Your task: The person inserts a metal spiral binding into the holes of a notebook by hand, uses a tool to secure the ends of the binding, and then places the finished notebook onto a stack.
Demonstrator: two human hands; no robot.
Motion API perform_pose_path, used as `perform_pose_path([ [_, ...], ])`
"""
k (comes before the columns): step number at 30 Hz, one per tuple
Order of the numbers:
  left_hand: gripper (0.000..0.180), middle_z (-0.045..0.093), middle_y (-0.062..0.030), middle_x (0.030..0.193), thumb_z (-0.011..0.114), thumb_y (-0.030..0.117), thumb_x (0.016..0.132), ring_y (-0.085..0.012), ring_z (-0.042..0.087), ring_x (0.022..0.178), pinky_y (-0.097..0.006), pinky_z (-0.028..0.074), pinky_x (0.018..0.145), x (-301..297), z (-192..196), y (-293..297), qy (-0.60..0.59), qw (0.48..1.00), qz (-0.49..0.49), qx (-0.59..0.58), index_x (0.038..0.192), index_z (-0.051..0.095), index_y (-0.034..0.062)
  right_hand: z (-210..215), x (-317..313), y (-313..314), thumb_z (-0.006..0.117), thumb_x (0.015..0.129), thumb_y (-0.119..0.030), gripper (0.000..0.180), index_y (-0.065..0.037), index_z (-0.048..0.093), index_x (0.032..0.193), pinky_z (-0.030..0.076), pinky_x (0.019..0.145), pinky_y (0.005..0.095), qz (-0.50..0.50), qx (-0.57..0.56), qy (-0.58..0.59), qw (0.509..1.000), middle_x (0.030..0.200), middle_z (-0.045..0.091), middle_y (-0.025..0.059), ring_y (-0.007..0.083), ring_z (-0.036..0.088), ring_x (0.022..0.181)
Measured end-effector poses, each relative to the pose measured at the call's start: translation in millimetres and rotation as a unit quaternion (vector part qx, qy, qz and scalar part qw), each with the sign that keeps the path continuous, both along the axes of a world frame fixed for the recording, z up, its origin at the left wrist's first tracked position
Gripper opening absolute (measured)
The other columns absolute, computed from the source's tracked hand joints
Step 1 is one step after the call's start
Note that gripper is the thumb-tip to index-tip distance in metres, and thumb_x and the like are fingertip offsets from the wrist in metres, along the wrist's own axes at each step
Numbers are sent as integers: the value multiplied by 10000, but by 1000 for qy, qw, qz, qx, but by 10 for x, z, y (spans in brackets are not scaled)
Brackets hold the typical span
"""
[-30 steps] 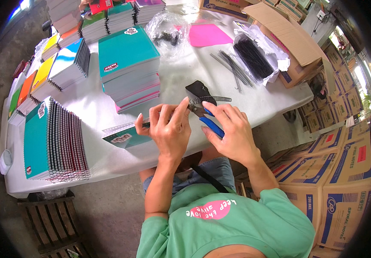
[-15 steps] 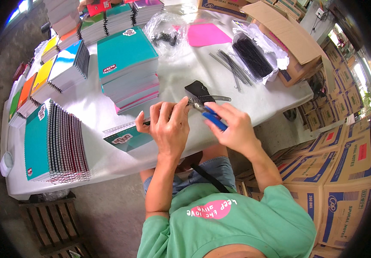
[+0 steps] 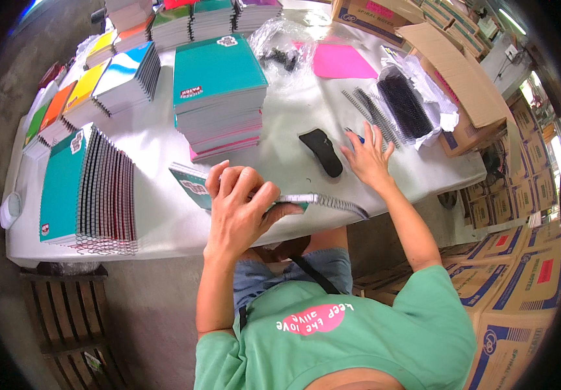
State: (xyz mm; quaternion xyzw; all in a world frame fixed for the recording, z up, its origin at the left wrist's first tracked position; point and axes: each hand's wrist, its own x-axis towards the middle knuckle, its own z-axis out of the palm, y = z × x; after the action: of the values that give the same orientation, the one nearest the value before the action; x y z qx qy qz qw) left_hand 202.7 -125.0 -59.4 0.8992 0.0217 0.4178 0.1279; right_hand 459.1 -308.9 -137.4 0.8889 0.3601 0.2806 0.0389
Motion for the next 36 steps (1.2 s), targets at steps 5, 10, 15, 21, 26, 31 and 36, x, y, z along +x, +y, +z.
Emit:
perform_pose_path([
  [5, 395, 487, -19, 848, 775, 417, 621, -236, 512, 971, -510, 235, 1038, -58, -194, -51, 5, 1000, 15, -7, 840, 580, 153, 312, -442, 338, 638, 780, -356, 455, -63, 557, 1119, 443, 853, 448, 124, -10, 286, 950, 1039, 599, 172, 335, 584, 968],
  [10, 393, 499, -51, 877, 783, 398, 638, -296, 486, 1147, -507, 160, 1078, -82, -212, -199, -22, 995, 45, -88, 828, 593, 112, 557, -301, 368, 625, 751, -58, 333, -32, 545, 1073, 505, 748, 360, 159, 198, 567, 784, 834, 666, 111, 281, 654, 784],
  [15, 365, 496, -59, 845, 794, 369, 631, -320, 466, 1197, -489, 191, 1064, -75, -219, -217, -37, 992, 53, -111, 751, 578, 101, 684, -781, 277, 681, 710, 0, 641, -33, 449, 1307, 494, 886, 339, 464, 435, 695, 335, 931, 677, 136, 239, 652, 890],
  [21, 355, 506, -68, 836, 806, 346, 621, -330, 467, 1198, -492, 234, 1037, -42, -156, -179, -31, 992, 31, -116, 736, 583, 94, 492, -726, 293, 692, 709, -12, 213, -12, 701, 922, 513, 826, 371, 480, 381, 674, 412, 907, 685, 167, 274, 663, 867],
  [26, 388, 519, -67, 847, 804, 354, 623, -329, 465, 1201, -509, 239, 1034, -62, -158, -167, -24, 992, 36, -117, 837, 615, 91, 747, -790, 473, 672, 691, 62, 147, -19, 724, 802, 536, 747, 319, 515, 319, 634, 481, 844, 695, 167, 239, 679, 802],
  [31, 690, 527, -67, 884, 817, 364, 612, -325, 467, 1201, -537, 231, 1039, -37, -191, -132, -33, 990, 26, -131, 1167, 506, 98, 761, -740, 566, 576, 639, 157, 303, -28, 723, 829, 534, 754, 310, 415, 259, 547, 679, 834, 698, 145, 213, 679, 798],
  [36, 805, 550, -101, 1111, 833, 347, 589, -323, 465, 1202, -543, 219, 1054, -62, -271, -144, -42, 988, 12, -151, 1245, 444, 88, 778, -767, 630, 596, 615, 90, 275, -17, 719, 837, 537, 734, 286, 431, 175, 547, 696, 848, 701, 123, 199, 680, 781],
])
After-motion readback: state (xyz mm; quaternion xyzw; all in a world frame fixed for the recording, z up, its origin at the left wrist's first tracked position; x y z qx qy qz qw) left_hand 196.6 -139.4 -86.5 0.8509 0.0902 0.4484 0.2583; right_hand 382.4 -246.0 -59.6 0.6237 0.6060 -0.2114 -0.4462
